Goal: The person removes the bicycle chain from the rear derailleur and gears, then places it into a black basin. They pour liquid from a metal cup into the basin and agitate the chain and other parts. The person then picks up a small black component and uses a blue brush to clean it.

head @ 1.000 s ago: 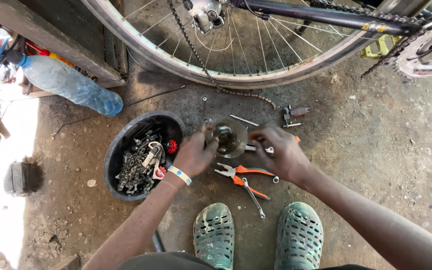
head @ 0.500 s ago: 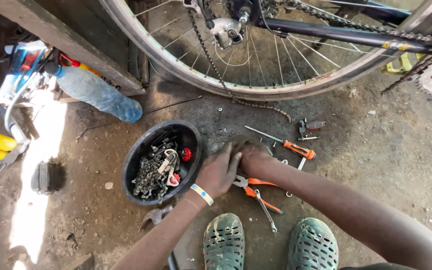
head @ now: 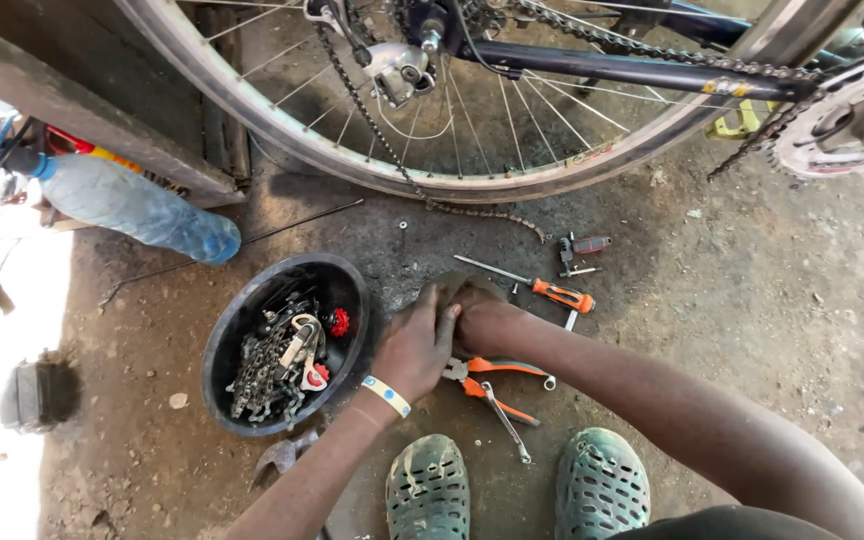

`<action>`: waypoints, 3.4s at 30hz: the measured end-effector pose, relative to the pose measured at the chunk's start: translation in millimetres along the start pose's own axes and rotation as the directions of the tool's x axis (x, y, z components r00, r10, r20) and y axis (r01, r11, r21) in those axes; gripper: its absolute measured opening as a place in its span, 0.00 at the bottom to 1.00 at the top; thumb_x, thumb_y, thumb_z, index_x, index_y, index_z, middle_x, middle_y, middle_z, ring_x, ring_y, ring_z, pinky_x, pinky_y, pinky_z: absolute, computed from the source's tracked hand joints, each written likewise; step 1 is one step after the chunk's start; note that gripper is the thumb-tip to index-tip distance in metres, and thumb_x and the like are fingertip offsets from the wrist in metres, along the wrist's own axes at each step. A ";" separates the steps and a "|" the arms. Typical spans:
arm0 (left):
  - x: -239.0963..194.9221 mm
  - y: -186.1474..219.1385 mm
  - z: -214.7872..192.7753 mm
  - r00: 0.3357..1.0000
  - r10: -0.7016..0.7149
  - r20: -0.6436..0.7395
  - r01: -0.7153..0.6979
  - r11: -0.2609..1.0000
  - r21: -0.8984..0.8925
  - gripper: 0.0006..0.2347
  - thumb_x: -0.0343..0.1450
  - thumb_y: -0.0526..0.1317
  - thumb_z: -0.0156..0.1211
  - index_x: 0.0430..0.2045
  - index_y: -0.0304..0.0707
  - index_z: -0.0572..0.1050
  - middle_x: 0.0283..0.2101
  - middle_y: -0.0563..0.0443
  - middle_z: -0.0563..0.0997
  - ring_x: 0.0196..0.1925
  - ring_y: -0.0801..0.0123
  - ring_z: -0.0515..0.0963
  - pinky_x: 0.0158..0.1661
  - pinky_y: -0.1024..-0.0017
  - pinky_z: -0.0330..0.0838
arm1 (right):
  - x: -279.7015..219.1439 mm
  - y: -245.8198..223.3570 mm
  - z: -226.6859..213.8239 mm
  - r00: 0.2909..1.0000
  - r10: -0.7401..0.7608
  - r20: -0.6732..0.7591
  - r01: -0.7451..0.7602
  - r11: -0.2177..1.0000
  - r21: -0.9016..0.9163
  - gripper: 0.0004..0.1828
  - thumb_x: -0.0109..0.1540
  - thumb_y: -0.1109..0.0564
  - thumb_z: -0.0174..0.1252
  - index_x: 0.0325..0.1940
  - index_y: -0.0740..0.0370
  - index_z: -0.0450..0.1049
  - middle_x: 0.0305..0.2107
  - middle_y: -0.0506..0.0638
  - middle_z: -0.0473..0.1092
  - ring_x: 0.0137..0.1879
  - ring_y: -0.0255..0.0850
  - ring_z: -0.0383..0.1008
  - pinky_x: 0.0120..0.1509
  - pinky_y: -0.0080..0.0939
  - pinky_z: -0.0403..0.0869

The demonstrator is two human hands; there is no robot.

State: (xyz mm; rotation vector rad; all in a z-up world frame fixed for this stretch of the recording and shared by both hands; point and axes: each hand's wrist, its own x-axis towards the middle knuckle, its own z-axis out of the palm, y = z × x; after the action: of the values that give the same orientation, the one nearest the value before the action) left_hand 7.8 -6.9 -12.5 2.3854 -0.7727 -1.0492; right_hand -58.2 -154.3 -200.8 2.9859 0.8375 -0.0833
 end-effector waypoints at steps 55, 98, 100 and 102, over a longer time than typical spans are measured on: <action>-7.0 26.4 8.7 1.000 0.011 0.020 -0.013 0.995 0.100 0.25 0.78 0.54 0.41 0.65 0.37 0.65 0.60 0.30 0.75 0.61 0.36 0.76 0.57 0.44 0.74 | -13.3 -35.2 43.2 0.808 0.279 -0.519 -0.403 0.904 -0.142 0.13 0.59 0.56 0.48 0.22 0.60 0.73 0.12 0.49 0.60 0.15 0.45 0.61 0.17 0.44 0.58; -6.1 -2.4 18.8 0.986 0.166 -0.015 -0.167 0.983 -0.080 0.23 0.77 0.54 0.43 0.66 0.47 0.65 0.56 0.33 0.78 0.61 0.41 0.76 0.60 0.49 0.71 | -50.9 -14.8 51.0 0.957 0.279 -0.085 -0.212 0.867 0.450 0.17 0.53 0.54 0.56 0.36 0.71 0.68 0.16 0.60 0.70 0.30 0.64 0.76 0.28 0.63 0.70; -3.1 -6.8 21.4 0.981 0.189 -0.032 -0.192 0.978 -0.083 0.23 0.77 0.53 0.44 0.65 0.46 0.65 0.53 0.33 0.80 0.60 0.40 0.77 0.59 0.49 0.72 | -51.2 -13.5 67.0 0.974 0.223 -0.050 -0.178 0.878 0.445 0.19 0.52 0.53 0.56 0.39 0.71 0.69 0.18 0.59 0.71 0.32 0.64 0.77 0.30 0.63 0.72; 1.1 -10.7 23.0 0.987 0.157 -0.039 -0.160 0.982 -0.104 0.24 0.76 0.56 0.43 0.63 0.45 0.67 0.25 0.50 0.83 0.52 0.51 0.83 0.61 0.52 0.72 | -47.1 -14.7 64.9 0.953 0.272 -0.134 -0.232 0.938 0.257 0.24 0.57 0.52 0.55 0.44 0.78 0.62 0.15 0.56 0.66 0.27 0.60 0.76 0.25 0.58 0.72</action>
State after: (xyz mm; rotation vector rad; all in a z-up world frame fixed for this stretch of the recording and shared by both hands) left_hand -5.7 -3.0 -33.6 2.2047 -0.8581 -0.9623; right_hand -108.7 -169.6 -262.9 3.3387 0.4740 0.0838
